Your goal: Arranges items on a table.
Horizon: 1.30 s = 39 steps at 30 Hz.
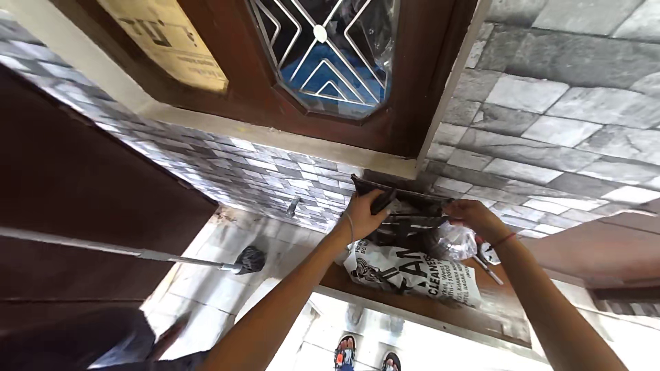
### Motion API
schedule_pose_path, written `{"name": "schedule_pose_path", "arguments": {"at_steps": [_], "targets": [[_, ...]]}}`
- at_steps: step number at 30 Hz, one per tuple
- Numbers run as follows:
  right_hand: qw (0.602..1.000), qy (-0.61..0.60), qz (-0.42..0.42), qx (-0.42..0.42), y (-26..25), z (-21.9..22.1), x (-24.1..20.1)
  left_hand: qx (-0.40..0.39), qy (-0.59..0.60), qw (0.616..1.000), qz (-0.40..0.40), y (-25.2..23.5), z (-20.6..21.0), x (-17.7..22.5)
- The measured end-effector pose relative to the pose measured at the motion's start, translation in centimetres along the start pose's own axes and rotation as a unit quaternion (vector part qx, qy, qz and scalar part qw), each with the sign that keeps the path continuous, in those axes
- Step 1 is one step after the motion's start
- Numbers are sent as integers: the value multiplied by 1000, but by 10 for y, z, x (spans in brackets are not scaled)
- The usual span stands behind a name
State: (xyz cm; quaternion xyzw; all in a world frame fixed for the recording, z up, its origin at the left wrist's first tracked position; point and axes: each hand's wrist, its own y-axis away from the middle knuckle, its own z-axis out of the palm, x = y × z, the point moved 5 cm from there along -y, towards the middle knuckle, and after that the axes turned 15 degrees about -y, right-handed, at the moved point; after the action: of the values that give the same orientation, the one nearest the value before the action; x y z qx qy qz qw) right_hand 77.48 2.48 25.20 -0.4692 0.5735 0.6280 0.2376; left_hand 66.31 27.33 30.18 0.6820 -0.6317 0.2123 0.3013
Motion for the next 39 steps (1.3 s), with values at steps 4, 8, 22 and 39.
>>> {"name": "schedule_pose_path", "arguments": {"at_steps": [4, 8, 22, 39], "targets": [[997, -45, -42, 48, 10, -4, 2, -56, 77, 995, -24, -17, 38, 43], [988, -71, -94, 95, 26, -4, -3, -70, 25, 997, -37, -45, 68, 80], [982, -81, -168, 3, 30, -4, 5, 11, -8, 997, -79, -72, 87, 89], [959, -174, -195, 109, 24, 24, 23, 75, -18, 975, -207, -71, 61, 70]]}}
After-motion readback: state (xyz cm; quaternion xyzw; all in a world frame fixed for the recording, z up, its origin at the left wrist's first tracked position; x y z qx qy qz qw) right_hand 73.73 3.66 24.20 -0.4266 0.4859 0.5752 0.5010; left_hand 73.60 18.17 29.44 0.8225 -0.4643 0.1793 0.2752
